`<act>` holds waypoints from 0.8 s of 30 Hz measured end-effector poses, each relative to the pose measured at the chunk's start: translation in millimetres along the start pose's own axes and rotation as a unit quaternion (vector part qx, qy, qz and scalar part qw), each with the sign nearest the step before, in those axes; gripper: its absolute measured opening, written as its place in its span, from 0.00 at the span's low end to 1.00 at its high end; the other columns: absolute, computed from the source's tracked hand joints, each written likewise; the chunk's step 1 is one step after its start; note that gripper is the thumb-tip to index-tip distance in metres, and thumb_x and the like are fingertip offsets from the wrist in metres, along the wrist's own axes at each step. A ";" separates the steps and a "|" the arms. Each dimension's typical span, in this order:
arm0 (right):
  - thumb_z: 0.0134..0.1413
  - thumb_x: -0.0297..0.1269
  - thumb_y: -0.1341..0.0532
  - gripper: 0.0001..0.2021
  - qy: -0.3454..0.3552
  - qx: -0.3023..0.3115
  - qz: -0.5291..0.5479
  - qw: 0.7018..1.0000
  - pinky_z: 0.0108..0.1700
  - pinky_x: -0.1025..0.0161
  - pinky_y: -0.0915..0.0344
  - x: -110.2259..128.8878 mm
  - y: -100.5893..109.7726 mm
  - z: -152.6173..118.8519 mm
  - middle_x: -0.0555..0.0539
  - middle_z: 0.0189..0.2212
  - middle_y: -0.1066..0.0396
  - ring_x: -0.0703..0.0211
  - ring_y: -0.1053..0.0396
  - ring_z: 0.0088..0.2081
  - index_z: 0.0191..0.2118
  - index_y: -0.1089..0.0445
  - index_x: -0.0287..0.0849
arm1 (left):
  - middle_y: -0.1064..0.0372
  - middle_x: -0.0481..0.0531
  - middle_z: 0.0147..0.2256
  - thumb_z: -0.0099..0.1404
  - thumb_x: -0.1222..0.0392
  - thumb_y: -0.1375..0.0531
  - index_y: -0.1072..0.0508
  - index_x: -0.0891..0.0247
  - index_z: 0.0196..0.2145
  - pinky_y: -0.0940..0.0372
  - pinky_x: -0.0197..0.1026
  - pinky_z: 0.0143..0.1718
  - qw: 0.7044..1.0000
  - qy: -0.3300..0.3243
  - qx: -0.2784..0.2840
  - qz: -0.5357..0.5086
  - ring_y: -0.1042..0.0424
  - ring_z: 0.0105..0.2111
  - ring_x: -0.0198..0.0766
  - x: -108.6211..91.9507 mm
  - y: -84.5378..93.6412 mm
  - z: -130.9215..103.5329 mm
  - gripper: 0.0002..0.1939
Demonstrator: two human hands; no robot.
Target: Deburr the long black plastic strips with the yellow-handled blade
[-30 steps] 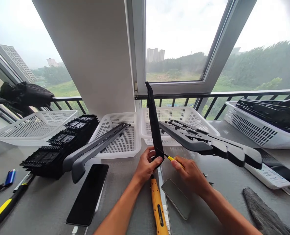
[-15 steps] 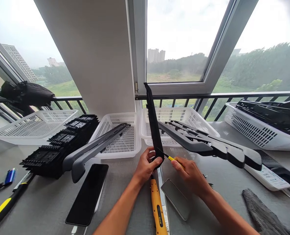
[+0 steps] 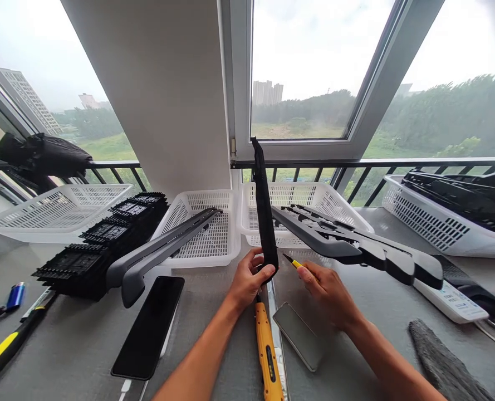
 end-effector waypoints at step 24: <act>0.73 0.58 0.47 0.25 0.001 0.014 0.005 1.000 0.32 0.60 0.47 -0.5 0.0 -1.2 0.53 0.22 0.36 0.59 0.38 0.26 0.28 0.35 0.46 | 0.22 0.49 0.37 0.61 0.34 0.27 0.24 0.57 0.66 0.45 0.34 0.21 1.000 -0.020 -0.007 -0.001 0.40 0.20 0.27 -6.3 4.9 0.3 0.42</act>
Point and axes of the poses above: each hand's wrist, its own z-axis towards the middle knuckle, its own y-axis out of the back of the hand, x = y × z, the point moved 10 cm from there along z, towards the middle knuckle
